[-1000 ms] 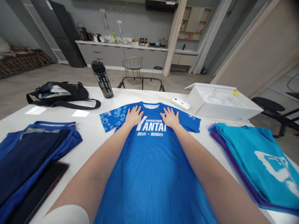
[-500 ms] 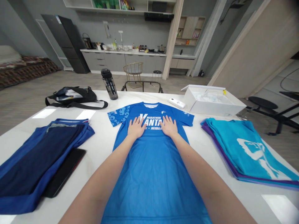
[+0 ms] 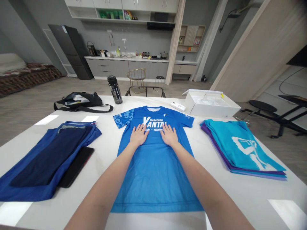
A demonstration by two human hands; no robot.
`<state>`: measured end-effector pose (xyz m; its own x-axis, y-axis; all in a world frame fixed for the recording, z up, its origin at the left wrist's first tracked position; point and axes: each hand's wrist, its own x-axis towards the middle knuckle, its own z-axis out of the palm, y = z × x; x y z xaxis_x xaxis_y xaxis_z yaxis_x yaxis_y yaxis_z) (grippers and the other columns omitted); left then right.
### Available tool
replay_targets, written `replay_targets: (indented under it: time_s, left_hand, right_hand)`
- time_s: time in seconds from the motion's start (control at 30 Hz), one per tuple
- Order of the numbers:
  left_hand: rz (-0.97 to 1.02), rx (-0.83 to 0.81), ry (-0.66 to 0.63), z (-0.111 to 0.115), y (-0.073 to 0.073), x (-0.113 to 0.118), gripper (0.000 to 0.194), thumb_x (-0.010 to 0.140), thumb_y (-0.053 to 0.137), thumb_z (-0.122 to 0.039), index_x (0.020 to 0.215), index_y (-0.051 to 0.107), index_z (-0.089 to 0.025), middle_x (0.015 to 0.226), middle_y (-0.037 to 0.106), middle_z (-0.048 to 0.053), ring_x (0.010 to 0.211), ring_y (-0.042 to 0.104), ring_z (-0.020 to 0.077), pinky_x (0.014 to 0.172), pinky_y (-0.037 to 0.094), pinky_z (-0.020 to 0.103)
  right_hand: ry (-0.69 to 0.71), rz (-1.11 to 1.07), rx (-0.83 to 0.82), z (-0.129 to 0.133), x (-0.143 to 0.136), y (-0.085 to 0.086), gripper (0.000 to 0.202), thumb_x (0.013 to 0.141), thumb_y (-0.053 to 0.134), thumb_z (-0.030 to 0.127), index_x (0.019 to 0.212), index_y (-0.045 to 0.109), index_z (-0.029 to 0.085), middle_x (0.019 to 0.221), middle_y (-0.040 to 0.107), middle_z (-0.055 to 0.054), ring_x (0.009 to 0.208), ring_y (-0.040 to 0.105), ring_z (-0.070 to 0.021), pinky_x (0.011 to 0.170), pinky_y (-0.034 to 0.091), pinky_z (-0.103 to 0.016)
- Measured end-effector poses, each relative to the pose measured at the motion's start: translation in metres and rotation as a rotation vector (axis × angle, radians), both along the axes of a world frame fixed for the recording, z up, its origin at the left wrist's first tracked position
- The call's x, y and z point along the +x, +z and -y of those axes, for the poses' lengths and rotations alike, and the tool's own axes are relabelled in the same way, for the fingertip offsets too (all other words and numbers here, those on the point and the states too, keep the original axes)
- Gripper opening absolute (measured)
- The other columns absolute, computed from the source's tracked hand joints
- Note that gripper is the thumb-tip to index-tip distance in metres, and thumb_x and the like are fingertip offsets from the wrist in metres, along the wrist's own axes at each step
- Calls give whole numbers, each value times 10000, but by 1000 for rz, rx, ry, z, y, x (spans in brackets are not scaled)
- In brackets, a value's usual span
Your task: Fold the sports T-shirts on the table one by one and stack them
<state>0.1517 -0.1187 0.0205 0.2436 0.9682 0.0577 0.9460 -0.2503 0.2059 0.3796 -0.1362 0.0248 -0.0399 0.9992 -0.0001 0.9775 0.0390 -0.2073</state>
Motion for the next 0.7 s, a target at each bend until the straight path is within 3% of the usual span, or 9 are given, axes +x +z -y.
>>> replay_targets:
  time_s: [0.17, 0.3, 0.47, 0.7]
  left_hand:
    - [-9, 49, 71, 22, 8, -21, 638, 1043, 206, -516, 1589, 328, -210, 1665, 268, 75, 1547, 220, 250, 1256, 160, 509]
    - [24, 207, 109, 55, 13, -7, 629, 1053, 166, -452, 1602, 291, -171, 1682, 208, 95, 1557, 185, 241, 1255, 198, 484]
    - [13, 112, 98, 91, 7, -1, 650, 1043, 192, -526, 1610, 277, -220, 1684, 202, 79, 1551, 208, 267, 1235, 242, 511]
    - [-42, 37, 160, 115, 1, -42, 690, 1026, 162, -595, 1591, 332, -237, 1664, 273, 75, 1547, 220, 271, 1250, 176, 521]
  right_hand:
    - [-92, -5, -18, 12, 36, 8, 685, 1047, 172, 545, 1614, 270, 173, 1681, 214, -73, 1554, 158, -272, 1244, 96, -521]
    - [-4, -38, 103, 37, 14, 14, 673, 1058, 138, 530, 1614, 265, 173, 1684, 205, -71, 1563, 118, -242, 1245, 94, -518]
    - [101, -51, 70, 75, -13, 9, 655, 1048, 146, 584, 1606, 294, 275, 1684, 212, -30, 1559, 136, -245, 1237, 108, -555]
    - [-91, 26, 42, 96, 41, -2, 718, 1040, 180, 598, 1608, 293, 174, 1670, 248, -91, 1544, 197, -289, 1242, 124, -512]
